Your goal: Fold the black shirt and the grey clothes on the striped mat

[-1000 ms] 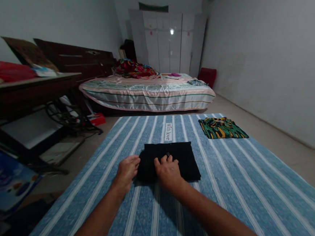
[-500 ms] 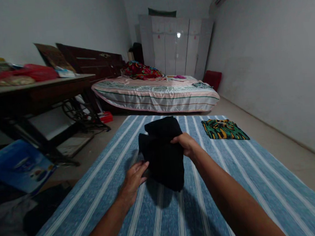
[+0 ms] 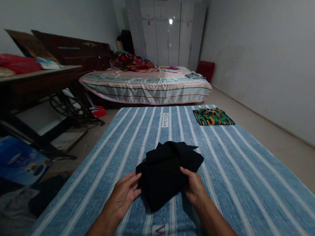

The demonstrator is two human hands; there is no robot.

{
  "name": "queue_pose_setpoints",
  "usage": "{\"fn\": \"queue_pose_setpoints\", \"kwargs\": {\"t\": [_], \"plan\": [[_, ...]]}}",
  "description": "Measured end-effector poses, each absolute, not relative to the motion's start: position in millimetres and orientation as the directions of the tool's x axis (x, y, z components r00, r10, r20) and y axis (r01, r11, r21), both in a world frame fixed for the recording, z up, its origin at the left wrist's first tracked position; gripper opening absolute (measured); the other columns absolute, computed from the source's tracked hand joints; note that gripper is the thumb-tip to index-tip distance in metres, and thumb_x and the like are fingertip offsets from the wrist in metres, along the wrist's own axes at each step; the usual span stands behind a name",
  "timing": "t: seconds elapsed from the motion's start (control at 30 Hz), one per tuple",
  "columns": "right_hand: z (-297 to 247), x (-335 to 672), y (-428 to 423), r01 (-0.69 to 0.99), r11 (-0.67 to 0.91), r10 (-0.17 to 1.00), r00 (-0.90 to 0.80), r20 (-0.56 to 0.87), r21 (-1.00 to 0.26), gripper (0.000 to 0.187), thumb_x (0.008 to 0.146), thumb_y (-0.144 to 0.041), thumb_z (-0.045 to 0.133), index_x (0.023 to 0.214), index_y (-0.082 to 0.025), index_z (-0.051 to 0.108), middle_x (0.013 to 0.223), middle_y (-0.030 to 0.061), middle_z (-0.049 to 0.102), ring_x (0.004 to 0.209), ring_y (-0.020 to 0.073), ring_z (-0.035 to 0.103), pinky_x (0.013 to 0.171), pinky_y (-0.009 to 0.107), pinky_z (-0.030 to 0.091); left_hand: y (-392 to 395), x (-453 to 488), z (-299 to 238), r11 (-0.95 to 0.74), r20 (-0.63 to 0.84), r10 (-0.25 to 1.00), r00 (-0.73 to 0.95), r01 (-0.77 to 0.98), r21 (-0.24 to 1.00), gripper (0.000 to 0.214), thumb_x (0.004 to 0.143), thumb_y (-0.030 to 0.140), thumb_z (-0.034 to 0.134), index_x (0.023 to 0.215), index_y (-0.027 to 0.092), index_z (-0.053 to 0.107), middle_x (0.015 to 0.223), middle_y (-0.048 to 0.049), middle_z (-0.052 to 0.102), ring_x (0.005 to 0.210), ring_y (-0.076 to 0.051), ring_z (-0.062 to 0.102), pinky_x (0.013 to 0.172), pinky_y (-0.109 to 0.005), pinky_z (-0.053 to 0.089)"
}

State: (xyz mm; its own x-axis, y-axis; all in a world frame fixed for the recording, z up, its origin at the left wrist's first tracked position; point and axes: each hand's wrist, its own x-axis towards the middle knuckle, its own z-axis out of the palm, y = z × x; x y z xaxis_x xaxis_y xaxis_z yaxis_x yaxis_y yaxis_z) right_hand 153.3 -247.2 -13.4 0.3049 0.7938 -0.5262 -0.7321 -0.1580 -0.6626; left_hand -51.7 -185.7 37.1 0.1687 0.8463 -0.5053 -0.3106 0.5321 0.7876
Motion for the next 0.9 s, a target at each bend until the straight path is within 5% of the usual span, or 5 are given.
{"fn": "queue_pose_setpoints", "kwargs": {"t": [0.2,0.43,0.73,0.9], "plan": [[-4.4,180.7,-251.7,-0.725,-0.137,0.811,0.309,-0.497,-0.675,0.020,0.077,-0.033,0.065,0.093,-0.021,0.064,0.085,0.0015,0.072,0.075,0.0193,0.068,0.058,0.026,0.053,-215.9,-58.6,40.1,0.608,-0.598,0.791,0.130,-0.276,0.744,0.016,0.071,0.010,0.068,0.083,0.015,0.058,0.093,-0.0106,0.067,0.090,-0.024,0.065,0.071,-0.035,0.054],[-12.1,224.0,-231.3,-0.645,-0.203,0.731,0.401,-0.552,-0.737,0.016,0.071,-0.026,0.069,0.083,-0.018,0.061,0.070,0.0032,0.069,0.060,0.0193,0.065,0.055,0.030,0.051,-200.3,-36.3,31.5,0.638,-0.603,0.770,0.208,-0.234,0.734,0.017,0.074,0.023,0.068,0.085,0.013,0.061,0.077,-0.0096,0.069,0.064,-0.020,0.067,0.060,-0.032,0.054],[-2.4,208.9,-226.8,-0.362,-0.086,0.695,0.646,-0.317,-0.928,0.027,0.051,-0.015,0.070,0.075,-0.017,0.059,0.051,-0.0042,0.058,0.047,0.0144,0.054,0.045,0.023,0.040,-172.0,-12.3,32.7,0.414,-0.413,0.910,0.043,-0.174,0.893,0.024,0.057,0.009,0.069,0.080,0.014,0.063,0.061,-0.0023,0.067,0.052,-0.019,0.064,0.054,-0.029,0.052],[-3.2,194.2,-273.7,-0.266,-0.091,0.736,0.632,-0.244,-0.960,0.024,0.049,-0.018,0.071,0.071,-0.016,0.062,0.054,-0.0043,0.059,0.052,0.0145,0.054,0.048,0.023,0.040,-168.6,-37.9,39.6,0.359,-0.344,0.925,0.164,-0.075,0.930,0.037,0.050,0.008,0.072,0.086,0.014,0.062,0.065,-0.0018,0.068,0.058,-0.019,0.065,0.053,-0.026,0.050]]}}
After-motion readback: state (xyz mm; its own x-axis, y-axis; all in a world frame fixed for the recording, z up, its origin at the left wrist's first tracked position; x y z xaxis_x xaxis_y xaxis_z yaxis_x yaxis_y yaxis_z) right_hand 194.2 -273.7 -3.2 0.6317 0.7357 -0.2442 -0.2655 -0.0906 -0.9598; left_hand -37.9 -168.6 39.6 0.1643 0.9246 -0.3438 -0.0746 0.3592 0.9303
